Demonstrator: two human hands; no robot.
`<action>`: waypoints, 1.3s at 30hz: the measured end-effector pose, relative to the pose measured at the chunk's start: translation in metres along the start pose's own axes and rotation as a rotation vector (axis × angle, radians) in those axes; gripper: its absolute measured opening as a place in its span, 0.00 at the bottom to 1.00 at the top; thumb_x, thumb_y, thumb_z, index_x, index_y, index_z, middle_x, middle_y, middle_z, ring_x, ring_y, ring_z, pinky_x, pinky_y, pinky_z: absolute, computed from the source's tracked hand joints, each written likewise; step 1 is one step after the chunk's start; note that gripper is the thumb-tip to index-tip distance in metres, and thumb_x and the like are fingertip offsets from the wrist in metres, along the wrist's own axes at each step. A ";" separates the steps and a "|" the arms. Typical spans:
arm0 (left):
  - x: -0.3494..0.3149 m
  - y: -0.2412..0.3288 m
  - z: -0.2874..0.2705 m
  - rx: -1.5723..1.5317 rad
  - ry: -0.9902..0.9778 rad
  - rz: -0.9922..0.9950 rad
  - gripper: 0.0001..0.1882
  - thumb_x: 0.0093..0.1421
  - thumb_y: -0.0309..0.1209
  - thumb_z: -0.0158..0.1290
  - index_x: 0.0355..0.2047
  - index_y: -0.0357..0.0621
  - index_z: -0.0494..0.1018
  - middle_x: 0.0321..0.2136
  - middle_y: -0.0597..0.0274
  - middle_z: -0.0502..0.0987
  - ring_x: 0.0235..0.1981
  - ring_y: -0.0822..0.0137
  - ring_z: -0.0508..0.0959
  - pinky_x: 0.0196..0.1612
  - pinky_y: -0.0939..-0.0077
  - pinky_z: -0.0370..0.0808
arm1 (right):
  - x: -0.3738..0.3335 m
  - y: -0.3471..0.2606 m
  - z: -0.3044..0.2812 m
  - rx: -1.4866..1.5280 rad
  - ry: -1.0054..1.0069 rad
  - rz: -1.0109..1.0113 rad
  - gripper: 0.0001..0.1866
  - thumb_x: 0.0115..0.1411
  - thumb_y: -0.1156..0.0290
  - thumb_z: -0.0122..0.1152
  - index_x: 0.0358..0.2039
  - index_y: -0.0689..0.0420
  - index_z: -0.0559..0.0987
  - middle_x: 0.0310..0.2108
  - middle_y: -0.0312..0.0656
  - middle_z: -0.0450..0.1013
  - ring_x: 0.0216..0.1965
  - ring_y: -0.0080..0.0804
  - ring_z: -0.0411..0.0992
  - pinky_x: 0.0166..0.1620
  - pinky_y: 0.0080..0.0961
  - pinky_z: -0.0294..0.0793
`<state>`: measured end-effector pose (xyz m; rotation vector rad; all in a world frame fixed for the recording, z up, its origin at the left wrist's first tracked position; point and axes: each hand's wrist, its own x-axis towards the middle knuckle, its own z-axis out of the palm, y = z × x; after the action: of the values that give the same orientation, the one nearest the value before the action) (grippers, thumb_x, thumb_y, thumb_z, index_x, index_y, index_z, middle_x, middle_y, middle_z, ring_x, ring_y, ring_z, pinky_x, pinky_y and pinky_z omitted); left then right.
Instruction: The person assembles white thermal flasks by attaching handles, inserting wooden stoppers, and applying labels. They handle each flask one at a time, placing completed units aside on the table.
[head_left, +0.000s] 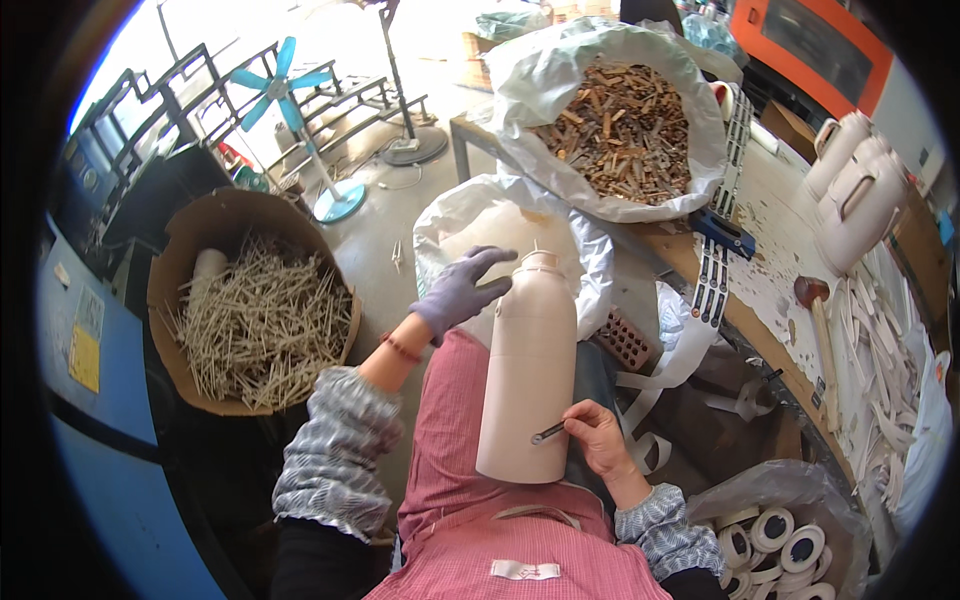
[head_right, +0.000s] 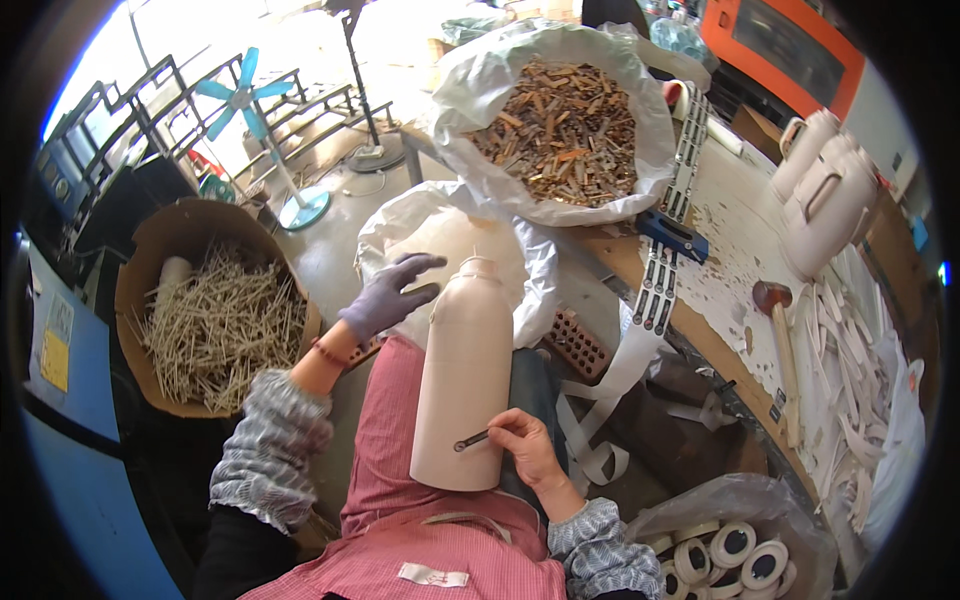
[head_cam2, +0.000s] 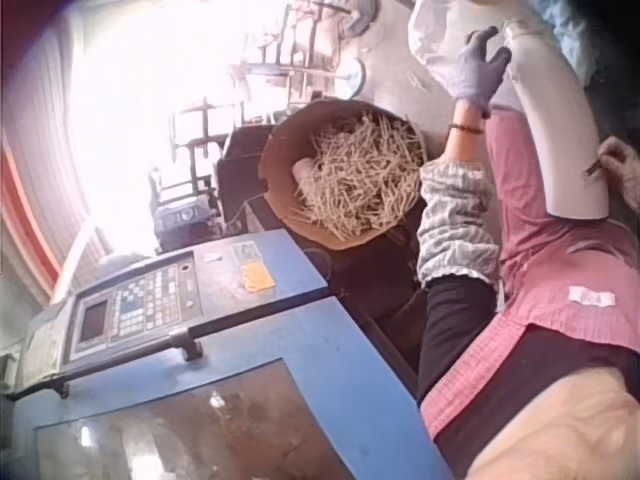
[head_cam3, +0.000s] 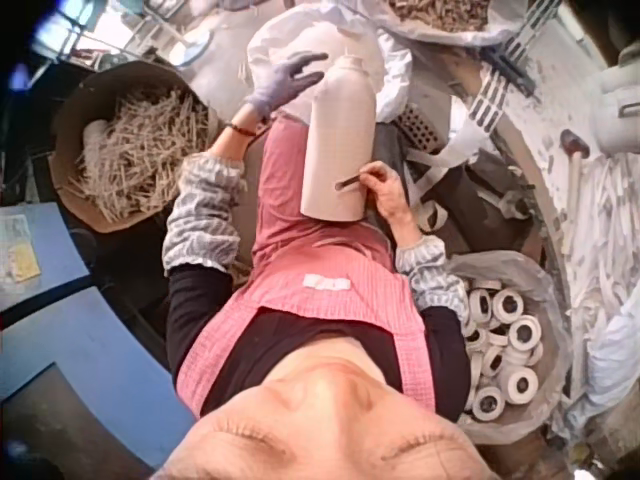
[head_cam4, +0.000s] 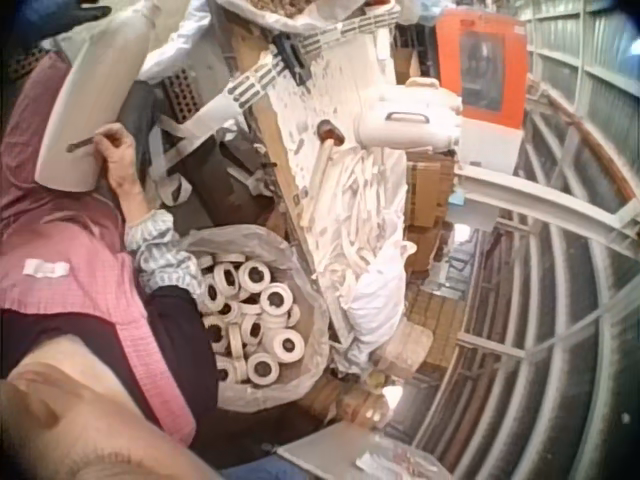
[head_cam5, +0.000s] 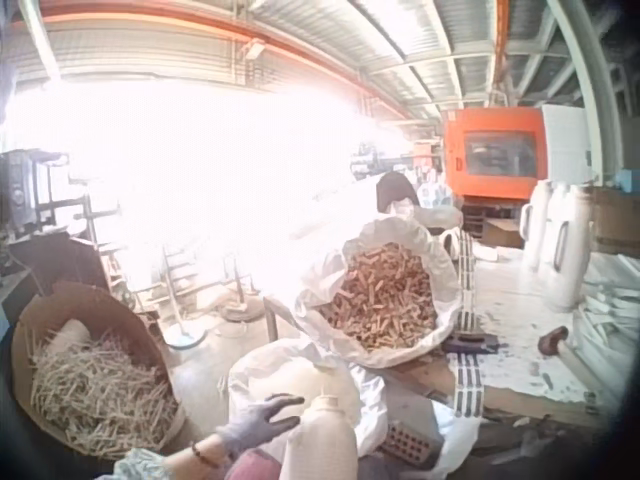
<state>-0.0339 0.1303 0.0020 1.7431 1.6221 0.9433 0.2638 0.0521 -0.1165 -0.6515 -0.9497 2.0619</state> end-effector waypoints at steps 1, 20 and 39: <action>0.024 -0.014 0.011 0.037 -0.005 0.069 0.26 0.57 0.41 0.59 0.56 0.50 0.70 0.56 0.53 0.67 0.53 0.53 0.72 0.57 0.64 0.69 | 0.001 0.000 0.002 -0.019 0.020 -0.001 0.06 0.56 0.80 0.65 0.34 0.57 0.80 0.32 0.30 0.75 0.35 0.16 0.71 0.42 0.12 0.70; -0.060 -0.046 0.002 -0.501 0.024 -0.066 0.39 0.53 0.34 0.65 0.63 0.47 0.62 0.69 0.58 0.45 0.67 0.62 0.55 0.65 0.65 0.61 | 0.092 -0.037 0.075 -0.254 -0.018 -0.057 0.04 0.58 0.78 0.65 0.34 0.61 0.79 0.28 0.29 0.74 0.29 0.12 0.69 0.34 0.09 0.69; -0.043 -0.054 0.020 -0.316 0.029 0.253 0.29 0.53 0.31 0.63 0.56 0.50 0.71 0.63 0.50 0.54 0.66 0.51 0.57 0.65 0.58 0.58 | 0.080 -0.050 0.076 -0.587 0.106 -0.211 0.05 0.56 0.78 0.66 0.32 0.59 0.78 0.26 0.29 0.72 0.28 0.13 0.65 0.34 0.11 0.66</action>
<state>-0.0504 0.0938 -0.0574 1.7393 1.2069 1.2720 0.1863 0.1070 -0.0423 -0.9037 -1.5065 1.5431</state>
